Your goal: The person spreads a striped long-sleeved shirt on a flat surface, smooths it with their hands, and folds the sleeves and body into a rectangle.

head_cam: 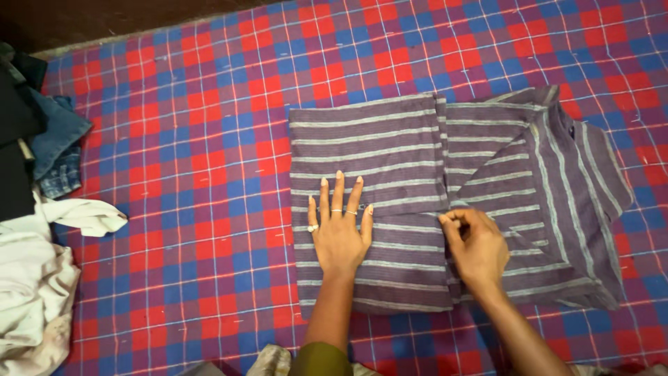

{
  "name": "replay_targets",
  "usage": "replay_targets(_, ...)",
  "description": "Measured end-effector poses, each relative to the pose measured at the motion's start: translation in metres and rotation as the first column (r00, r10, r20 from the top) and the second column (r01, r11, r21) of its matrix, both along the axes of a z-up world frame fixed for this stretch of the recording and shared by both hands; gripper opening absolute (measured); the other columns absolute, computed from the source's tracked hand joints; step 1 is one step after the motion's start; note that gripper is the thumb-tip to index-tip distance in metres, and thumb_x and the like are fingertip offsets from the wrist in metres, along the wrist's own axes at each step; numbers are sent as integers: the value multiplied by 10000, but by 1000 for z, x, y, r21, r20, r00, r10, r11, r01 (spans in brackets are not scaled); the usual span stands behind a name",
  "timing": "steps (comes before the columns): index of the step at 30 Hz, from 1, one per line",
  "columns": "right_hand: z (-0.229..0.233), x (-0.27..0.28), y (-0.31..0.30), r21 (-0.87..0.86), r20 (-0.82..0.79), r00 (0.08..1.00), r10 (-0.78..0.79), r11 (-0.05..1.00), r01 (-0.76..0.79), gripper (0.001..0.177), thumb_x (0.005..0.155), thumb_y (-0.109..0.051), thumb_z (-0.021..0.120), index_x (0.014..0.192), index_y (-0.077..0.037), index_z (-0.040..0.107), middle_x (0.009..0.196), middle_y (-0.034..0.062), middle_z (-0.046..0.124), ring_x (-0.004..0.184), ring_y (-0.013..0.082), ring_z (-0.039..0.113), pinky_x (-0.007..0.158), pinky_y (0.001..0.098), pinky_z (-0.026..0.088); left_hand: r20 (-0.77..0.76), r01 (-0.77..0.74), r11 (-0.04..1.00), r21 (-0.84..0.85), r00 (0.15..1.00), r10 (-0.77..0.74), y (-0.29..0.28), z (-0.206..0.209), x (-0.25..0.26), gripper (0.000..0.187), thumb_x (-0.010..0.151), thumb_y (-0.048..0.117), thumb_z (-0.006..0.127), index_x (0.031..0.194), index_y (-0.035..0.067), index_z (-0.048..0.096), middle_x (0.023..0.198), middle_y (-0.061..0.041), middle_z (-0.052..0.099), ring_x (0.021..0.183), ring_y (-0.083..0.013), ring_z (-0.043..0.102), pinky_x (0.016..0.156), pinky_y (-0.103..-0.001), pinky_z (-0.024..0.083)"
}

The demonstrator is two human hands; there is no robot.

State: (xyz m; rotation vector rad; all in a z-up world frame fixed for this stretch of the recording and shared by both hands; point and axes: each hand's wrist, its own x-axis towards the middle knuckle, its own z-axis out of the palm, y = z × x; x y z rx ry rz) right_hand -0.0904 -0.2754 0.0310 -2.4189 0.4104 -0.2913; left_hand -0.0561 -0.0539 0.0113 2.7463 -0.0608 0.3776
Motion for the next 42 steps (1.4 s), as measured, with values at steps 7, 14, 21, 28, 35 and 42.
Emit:
replay_targets(7, 25, -2, 13, -287, 223, 920, 323, 924, -255, 417, 978, -153, 644, 1379, -49, 600, 1350, 102, 634, 1226, 309, 579, 1025, 465, 429, 33, 5, 1000, 16, 999, -6, 1, -1, -2, 513, 1008, 430, 539, 1501, 287, 538, 1619, -61, 430, 1511, -322, 353, 1230, -534, 221)
replay_targets(14, 27, 3, 15, -444, 34, 934, 356, 842, -305, 350, 977, -112, 624, 1321, -172, 656, 1353, 19, 657, 1226, 238, 610, 982, 427, 448, 12, -4, 999, 50, 1000, 3, 0, -2, -1, 483, 1050, 380, 470, 1523, 299, 521, 1624, -48, 425, 1519, -308, 345, 1232, -540, 222)
replay_targets(21, 20, 12, 8, -419, 112, 928, 354, 864, -279, 352, 935, -71, 676, 1262, -190, 724, 1277, 9, 713, 1114, 234, 659, 931, 387, 510, -28, -3, 999, 49, 1000, 4, -1, -2, 2, 492, 1043, 384, 440, 1525, 307, 501, 1634, -38, 397, 1523, -303, 312, 1232, -536, 193)
replay_targets(28, 29, 14, 9, -295, 221, 930, 295, 929, -224, 260, 901, -31, 760, 1122, -164, 789, 1151, 3, 744, 986, 222, 676, 841, 351, 563, -67, -10, 998, 69, 998, 15, -1, -6, 1, 497, 1042, 386, 434, 1534, 329, 477, 1645, -14, 369, 1533, -287, 283, 1241, -533, 169)
replay_targets(35, 39, 19, -11, -487, 221, 882, 415, 831, -269, 245, 887, -53, 747, 1058, -224, 789, 1160, -90, 752, 1151, 188, 681, 871, 346, 507, -86, -4, 999, 51, 996, 8, -1, -4, 1, 494, 1044, 386, 437, 1534, 328, 474, 1651, -15, 364, 1540, -286, 274, 1245, -525, 162)
replay_targets(42, 38, 19, -15, -510, 129, 875, 466, 788, -344, 293, 886, -36, 692, 1076, -236, 793, 1192, -117, 754, 1240, 175, 647, 913, 385, 472, -76, -1, 998, 66, 997, 6, 0, -2, 2, 504, 1034, 378, 452, 1535, 325, 471, 1642, -18, 373, 1532, -290, 282, 1241, -525, 164)
